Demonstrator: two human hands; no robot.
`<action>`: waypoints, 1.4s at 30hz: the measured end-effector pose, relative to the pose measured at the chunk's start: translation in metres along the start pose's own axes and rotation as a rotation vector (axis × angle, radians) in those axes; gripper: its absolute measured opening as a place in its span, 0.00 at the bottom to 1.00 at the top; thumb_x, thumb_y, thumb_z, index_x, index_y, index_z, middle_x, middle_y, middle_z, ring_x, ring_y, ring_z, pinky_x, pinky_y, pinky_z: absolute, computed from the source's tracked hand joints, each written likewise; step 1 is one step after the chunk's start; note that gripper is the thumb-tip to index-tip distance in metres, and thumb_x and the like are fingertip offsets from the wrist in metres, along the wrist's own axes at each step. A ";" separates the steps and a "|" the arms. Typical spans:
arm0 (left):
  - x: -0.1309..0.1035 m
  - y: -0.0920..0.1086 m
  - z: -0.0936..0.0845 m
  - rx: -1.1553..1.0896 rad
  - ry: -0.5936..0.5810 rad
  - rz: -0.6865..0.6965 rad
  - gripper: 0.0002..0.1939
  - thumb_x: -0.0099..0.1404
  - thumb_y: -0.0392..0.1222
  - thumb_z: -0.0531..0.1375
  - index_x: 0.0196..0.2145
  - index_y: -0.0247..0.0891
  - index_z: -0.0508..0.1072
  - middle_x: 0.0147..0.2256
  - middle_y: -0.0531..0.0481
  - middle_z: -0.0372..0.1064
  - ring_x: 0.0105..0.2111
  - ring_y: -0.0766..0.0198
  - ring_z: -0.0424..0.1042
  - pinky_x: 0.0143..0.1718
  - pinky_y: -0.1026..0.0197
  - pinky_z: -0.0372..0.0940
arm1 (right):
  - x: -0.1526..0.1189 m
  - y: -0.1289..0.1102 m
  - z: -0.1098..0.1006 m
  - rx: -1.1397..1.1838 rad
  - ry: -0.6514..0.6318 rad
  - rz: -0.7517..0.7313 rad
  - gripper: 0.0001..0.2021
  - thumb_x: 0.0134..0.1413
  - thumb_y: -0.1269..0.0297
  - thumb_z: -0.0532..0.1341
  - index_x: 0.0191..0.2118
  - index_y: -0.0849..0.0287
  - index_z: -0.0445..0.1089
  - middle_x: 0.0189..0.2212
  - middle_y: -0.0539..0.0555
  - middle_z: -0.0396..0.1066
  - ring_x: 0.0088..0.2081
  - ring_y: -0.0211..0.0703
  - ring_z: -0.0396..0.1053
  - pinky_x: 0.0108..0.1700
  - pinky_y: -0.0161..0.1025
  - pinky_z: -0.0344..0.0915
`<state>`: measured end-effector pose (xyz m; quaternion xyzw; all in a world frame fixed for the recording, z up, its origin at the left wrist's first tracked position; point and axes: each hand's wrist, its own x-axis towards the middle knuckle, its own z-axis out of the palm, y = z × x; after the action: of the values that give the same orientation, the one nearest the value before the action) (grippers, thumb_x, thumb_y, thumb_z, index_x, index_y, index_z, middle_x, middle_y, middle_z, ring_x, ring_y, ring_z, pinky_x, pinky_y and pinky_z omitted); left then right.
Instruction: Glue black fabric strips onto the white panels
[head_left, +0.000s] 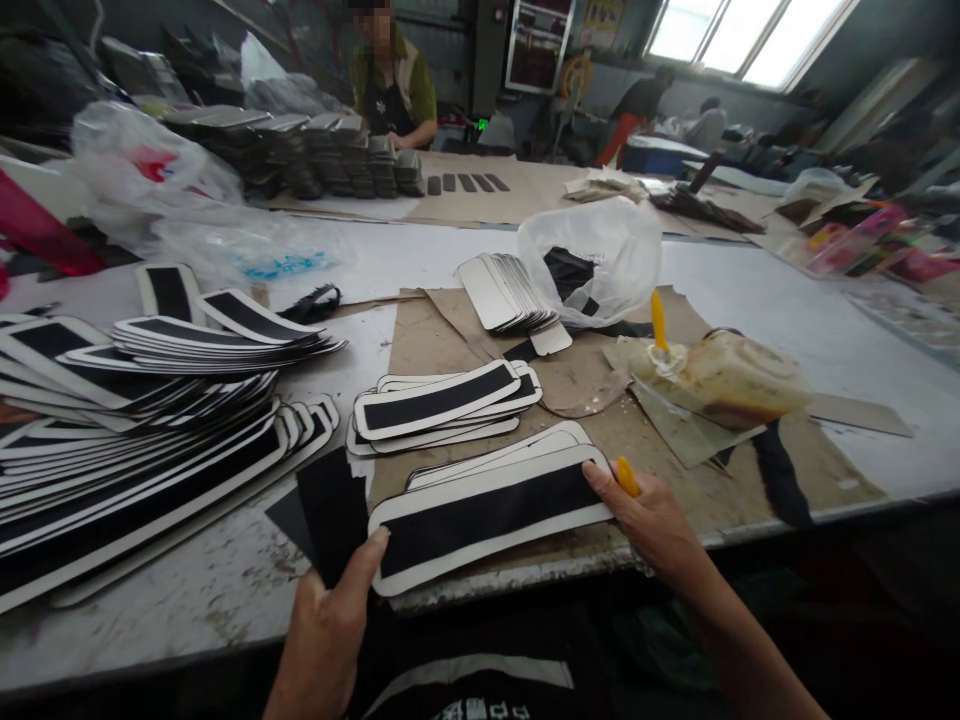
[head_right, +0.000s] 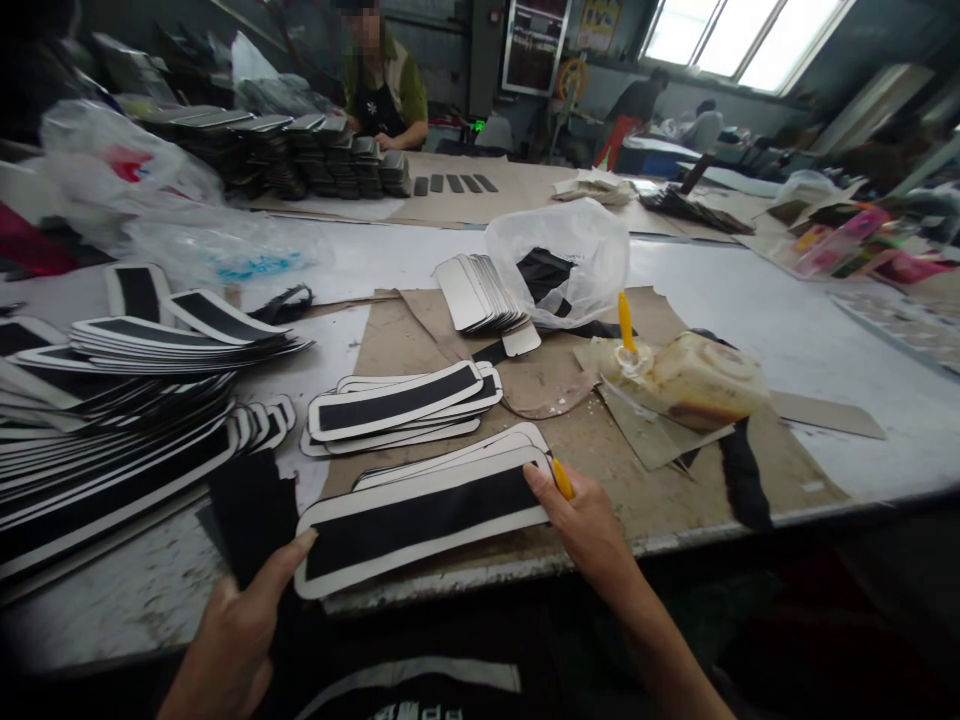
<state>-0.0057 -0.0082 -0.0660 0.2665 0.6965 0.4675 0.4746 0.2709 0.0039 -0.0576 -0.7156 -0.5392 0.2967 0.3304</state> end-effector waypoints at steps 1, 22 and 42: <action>-0.001 0.000 0.001 -0.035 -0.034 -0.004 0.20 0.51 0.47 0.65 0.40 0.34 0.75 0.34 0.46 0.76 0.40 0.52 0.73 0.46 0.55 0.65 | -0.001 0.000 0.001 -0.019 0.011 -0.001 0.22 0.51 0.45 0.54 0.19 0.57 0.56 0.16 0.45 0.52 0.20 0.35 0.52 0.22 0.33 0.52; -0.002 -0.004 -0.007 0.144 0.078 0.121 0.21 0.51 0.49 0.65 0.40 0.34 0.75 0.42 0.43 0.74 0.47 0.50 0.69 0.55 0.52 0.57 | -0.014 -0.002 0.003 -0.309 -0.012 -0.251 0.17 0.50 0.47 0.58 0.24 0.56 0.64 0.18 0.49 0.62 0.21 0.38 0.59 0.26 0.36 0.57; -0.004 0.006 -0.005 -0.311 -0.035 -0.375 0.18 0.51 0.37 0.66 0.42 0.38 0.74 0.34 0.47 0.77 0.34 0.53 0.75 0.38 0.54 0.72 | -0.008 0.012 0.002 0.338 -0.333 0.110 0.17 0.52 0.49 0.57 0.35 0.59 0.68 0.29 0.50 0.69 0.31 0.41 0.67 0.35 0.36 0.65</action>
<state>-0.0095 -0.0109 -0.0581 0.0642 0.6451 0.4684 0.6003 0.2740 -0.0054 -0.0679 -0.6195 -0.4892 0.5143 0.3354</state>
